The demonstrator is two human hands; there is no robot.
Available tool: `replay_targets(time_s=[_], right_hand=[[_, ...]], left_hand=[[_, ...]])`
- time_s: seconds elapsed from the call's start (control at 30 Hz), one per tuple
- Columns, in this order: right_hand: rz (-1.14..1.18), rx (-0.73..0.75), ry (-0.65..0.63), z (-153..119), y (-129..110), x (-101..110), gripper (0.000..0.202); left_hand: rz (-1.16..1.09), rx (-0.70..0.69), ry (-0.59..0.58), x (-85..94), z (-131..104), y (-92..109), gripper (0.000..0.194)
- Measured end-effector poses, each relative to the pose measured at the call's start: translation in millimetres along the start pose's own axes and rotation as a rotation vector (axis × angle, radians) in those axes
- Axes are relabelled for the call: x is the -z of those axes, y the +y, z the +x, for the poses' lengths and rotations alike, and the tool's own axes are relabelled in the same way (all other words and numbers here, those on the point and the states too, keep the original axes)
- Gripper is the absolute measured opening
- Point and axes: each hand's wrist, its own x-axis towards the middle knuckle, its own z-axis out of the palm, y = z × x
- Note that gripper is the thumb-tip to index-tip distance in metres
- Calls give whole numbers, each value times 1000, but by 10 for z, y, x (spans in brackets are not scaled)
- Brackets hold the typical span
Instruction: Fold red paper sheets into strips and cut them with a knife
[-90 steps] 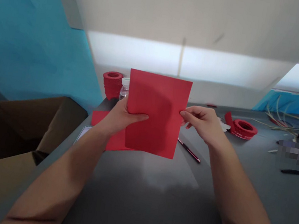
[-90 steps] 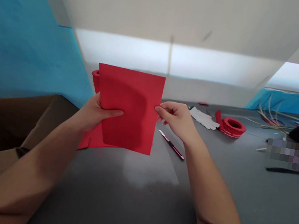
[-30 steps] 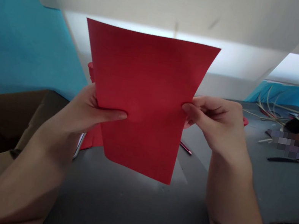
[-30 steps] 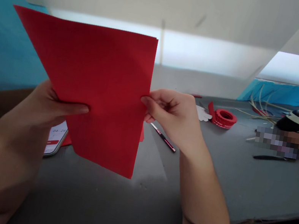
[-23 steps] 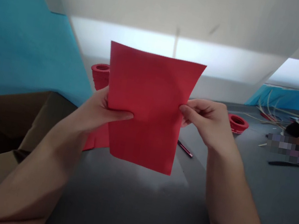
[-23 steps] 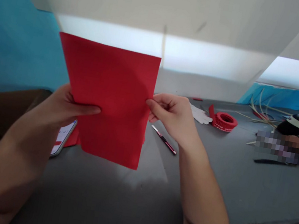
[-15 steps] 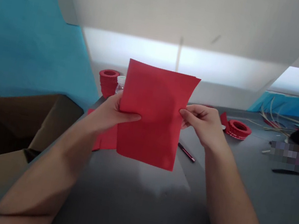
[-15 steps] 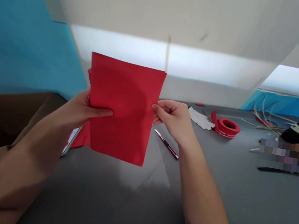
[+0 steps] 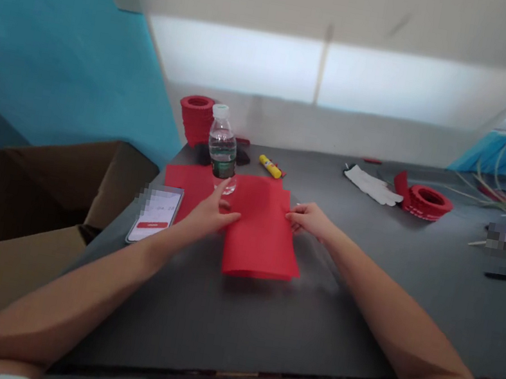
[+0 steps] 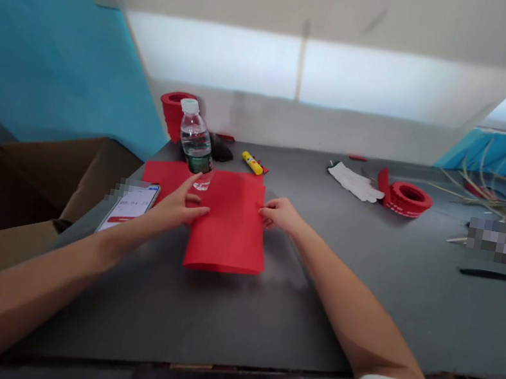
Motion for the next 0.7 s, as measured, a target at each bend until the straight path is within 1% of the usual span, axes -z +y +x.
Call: replay_targets(time_s=[0.03,0.07,0.1,0.13,0.17,0.2,0.23,0.3,0.33,0.4,0.47,0.7], right_hand=[[-20,-14,-13,-4,65,-31,10],[-38,-22,-22,-2,121,-59,9],[-57,-25,-28,5,167,-83,9],[-75,-24,-33,17,204,-103,9],[-94,-20,-35,34,232,-119,10],[-113,-13,-37,52,254,-131,11],[-130,-5,-38,70,271,-138,11],[-163,15,-44,100,295,-139,12],[-176,26,-50,109,304,-134,12],[-198,45,-64,114,318,-119,12],[-210,53,-75,105,322,-102,13],[-192,6,-95,36,250,-64,13]], left_hand=[[141,-92,72,-13,-47,-40,75],[261,-210,119,-36,-80,-65,64],[347,-336,116,-72,-97,-80,51],[401,-453,53,-120,-100,-89,40],[437,-551,-61,-178,-94,-101,33],[465,-627,-184,-240,-82,-119,29],[495,-673,-262,-299,-68,-147,27],[542,-701,-346,-389,-52,-227,29],[549,-698,-368,-414,-52,-271,32],[549,-688,-409,-425,-72,-347,36],[556,-678,-428,-408,-104,-381,38],[665,-674,-439,-405,-151,-303,40]])
